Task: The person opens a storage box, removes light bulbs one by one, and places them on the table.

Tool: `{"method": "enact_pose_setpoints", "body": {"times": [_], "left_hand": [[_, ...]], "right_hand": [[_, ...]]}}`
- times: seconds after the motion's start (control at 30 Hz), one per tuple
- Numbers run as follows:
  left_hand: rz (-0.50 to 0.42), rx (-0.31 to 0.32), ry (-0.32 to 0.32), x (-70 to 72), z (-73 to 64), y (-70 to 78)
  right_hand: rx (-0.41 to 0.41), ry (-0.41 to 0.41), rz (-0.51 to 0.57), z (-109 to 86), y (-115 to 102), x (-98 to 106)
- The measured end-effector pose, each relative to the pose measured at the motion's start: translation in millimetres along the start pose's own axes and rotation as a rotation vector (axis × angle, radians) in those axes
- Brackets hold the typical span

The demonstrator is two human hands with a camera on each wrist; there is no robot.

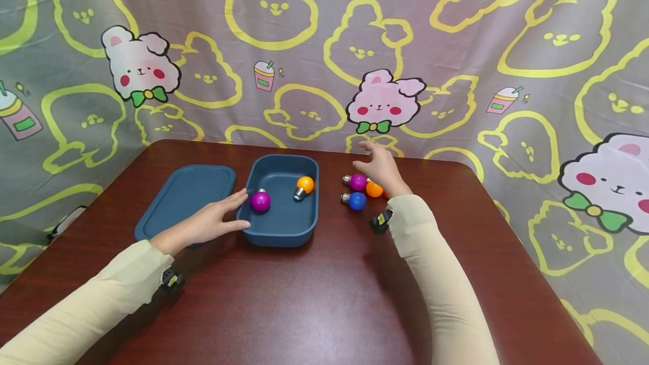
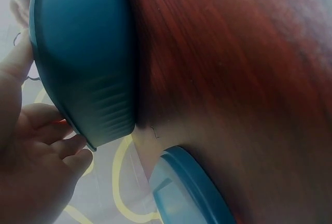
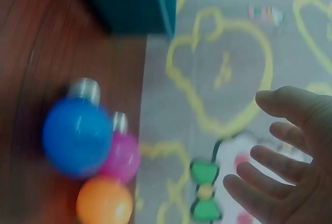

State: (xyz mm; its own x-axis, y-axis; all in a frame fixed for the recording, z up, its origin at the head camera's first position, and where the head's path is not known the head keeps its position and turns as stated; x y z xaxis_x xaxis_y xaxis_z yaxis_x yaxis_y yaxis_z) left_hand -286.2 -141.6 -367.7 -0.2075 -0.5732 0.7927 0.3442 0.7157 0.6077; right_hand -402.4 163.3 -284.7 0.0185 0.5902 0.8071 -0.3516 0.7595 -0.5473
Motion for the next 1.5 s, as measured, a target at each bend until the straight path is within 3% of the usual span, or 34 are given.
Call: {"method": "enact_pose_setpoints", "body": {"times": [0.3,0.53,0.63,0.9,1.1,1.5], "left_hand": [[0.003,0.004,-0.001,-0.5,0.2,0.5],[-0.003,0.025,-0.012,-1.7,0.2,-1.5],[-0.011,0.035,-0.020,-2.3,0.3,-2.5],[-0.017,0.024,-0.027,-3.0,0.7,-2.1],[-0.008,-0.003,-0.023,-2.4,0.4,0.5],[0.004,-0.029,-0.010,0.4,-1.0,2.1]], "right_hand": [[0.093,-0.108,0.071,9.4,-70.7,-36.1],[0.134,-0.252,0.189,16.4,-100.1,-77.1],[0.085,-0.318,0.248,18.1,-103.4,-96.6],[-0.094,-0.571,0.528,11.4,-101.4,-156.5],[-0.142,-0.674,0.550,3.6,-101.7,-182.9],[-0.200,-0.756,0.550,-7.1,-106.9,-209.3]]}}
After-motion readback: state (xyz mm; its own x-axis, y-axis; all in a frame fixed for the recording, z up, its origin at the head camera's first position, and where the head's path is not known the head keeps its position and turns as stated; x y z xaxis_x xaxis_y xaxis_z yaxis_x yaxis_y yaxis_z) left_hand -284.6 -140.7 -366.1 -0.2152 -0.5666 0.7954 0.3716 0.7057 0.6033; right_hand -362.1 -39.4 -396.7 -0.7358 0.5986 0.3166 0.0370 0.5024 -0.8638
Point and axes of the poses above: each hand's wrist, its own z-axis towards the middle knuckle, its own x-axis out of the back of the hand, y = z × x, the point moved 9 cm from there along z, towards the middle knuckle, and after that the axes turned 4 degrees about -z, right-handed, at the moved point
